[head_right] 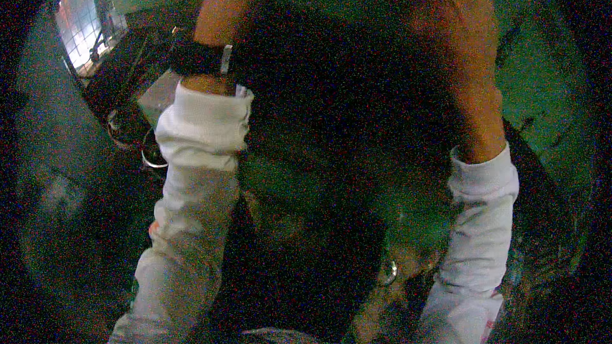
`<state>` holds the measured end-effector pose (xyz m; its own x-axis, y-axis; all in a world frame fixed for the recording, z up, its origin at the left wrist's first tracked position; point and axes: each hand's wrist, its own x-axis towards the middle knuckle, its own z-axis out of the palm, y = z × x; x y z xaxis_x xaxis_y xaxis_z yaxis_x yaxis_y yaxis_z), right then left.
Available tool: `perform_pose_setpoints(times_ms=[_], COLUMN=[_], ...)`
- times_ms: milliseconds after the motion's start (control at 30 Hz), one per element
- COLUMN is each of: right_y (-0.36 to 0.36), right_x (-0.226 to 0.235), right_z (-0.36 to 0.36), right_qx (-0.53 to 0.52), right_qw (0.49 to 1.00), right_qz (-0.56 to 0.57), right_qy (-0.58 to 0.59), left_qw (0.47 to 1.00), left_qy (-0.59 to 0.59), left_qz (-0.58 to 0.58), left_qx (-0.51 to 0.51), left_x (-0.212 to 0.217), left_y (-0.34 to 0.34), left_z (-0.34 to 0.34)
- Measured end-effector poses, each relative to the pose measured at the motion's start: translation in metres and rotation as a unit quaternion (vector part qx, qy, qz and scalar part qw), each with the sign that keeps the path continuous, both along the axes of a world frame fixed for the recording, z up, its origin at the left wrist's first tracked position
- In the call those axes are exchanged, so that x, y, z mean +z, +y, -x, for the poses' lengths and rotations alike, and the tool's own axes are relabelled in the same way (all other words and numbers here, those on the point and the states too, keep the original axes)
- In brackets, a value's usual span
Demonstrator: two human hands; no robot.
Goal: The person uses a wrench to tighten bolts on a large green machine. They repeatedly adjust the wrench and reposition their hands to secure fasteners on the machine's surface.
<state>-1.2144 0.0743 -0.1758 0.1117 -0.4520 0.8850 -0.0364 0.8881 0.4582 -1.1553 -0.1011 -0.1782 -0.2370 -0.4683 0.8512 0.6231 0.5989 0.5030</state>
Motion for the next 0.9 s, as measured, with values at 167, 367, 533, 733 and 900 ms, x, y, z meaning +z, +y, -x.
perform_pose_setpoints(times_ms=[167,367,533,733,900], right_y=[0.005,-0.095,-0.123,-0.104,-0.082], right_x=[0.029,0.05,0.048,0.022,0.018], right_z=[0.008,0.022,-0.023,-0.031,-0.037], right_qx=[0.312,0.594,0.656,0.736,0.777], right_qw=[0.901,0.586,0.288,0.269,0.278], right_qz=[-0.004,0.0,0.044,0.131,0.19], right_qy=[-0.303,-0.551,-0.696,-0.607,-0.532], left_qw=[0.984,0.994,0.996,0.992,0.974], left_qy=[-0.032,-0.027,-0.018,-0.066,-0.021], left_qz=[-0.005,-0.012,0.066,0.108,0.222], left_qx=[-0.176,-0.11,0.056,0.024,0.047], left_x=[-0.02,-0.099,-0.126,-0.131,-0.122], left_y=[-0.012,0.028,0.02,0.019,0.015], left_z=[0.016,0.007,-0.031,-0.026,-0.02])
